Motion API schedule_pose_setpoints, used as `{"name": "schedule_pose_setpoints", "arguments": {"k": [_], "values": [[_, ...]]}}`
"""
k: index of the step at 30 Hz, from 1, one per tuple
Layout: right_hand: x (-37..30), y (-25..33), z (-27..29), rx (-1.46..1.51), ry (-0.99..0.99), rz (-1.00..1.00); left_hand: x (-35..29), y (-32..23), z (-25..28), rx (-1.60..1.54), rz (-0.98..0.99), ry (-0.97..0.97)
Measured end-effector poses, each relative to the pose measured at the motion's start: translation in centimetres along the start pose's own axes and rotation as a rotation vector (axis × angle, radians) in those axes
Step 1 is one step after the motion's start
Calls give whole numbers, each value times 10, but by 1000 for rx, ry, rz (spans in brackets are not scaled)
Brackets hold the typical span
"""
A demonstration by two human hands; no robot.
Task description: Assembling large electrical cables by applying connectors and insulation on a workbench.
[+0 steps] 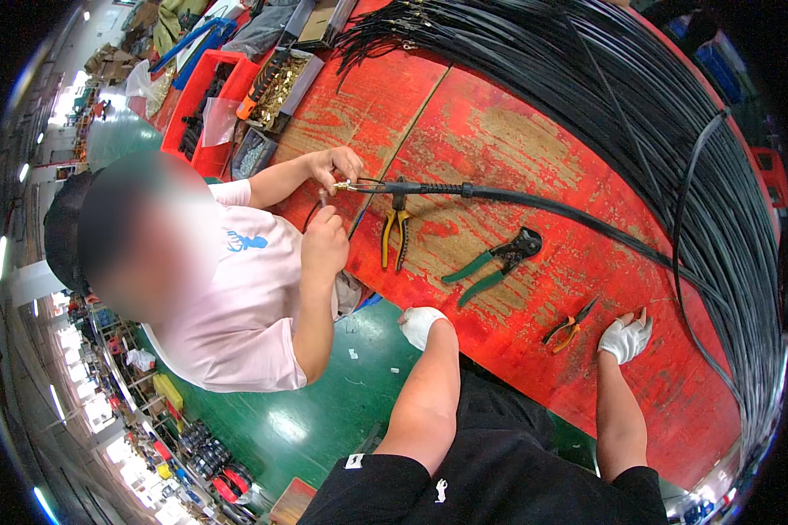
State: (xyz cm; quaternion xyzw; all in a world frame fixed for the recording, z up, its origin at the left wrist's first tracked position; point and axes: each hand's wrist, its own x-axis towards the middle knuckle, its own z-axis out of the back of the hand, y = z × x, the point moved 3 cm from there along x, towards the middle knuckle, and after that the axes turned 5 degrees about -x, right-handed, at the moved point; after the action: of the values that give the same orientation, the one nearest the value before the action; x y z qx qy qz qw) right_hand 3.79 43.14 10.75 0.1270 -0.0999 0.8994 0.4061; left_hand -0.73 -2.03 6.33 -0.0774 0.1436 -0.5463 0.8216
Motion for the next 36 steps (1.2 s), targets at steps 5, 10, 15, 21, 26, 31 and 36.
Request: {"name": "schedule_pose_setpoints", "arguments": {"k": [5,10,15,21,26,31,36], "values": [[3,3,0,-4,17,-45,-15,-12,7,-34,-11,140],[0,2,7,-33,53,-22,-5,0,6,43,-54,125],[2,0,6,-27,70,-43,-2,2,-2,15,8,140],[1,0,4,-48,39,-28,7,10,-15,58,-9,80],[1,2,4,-38,15,-24,12,12,-20,118,-50,-48],[1,-3,3,-51,38,-40,-1,6,-8,52,6,-15],[0,1,2,-45,42,-40,2,4,-4,36,-28,21]]}}
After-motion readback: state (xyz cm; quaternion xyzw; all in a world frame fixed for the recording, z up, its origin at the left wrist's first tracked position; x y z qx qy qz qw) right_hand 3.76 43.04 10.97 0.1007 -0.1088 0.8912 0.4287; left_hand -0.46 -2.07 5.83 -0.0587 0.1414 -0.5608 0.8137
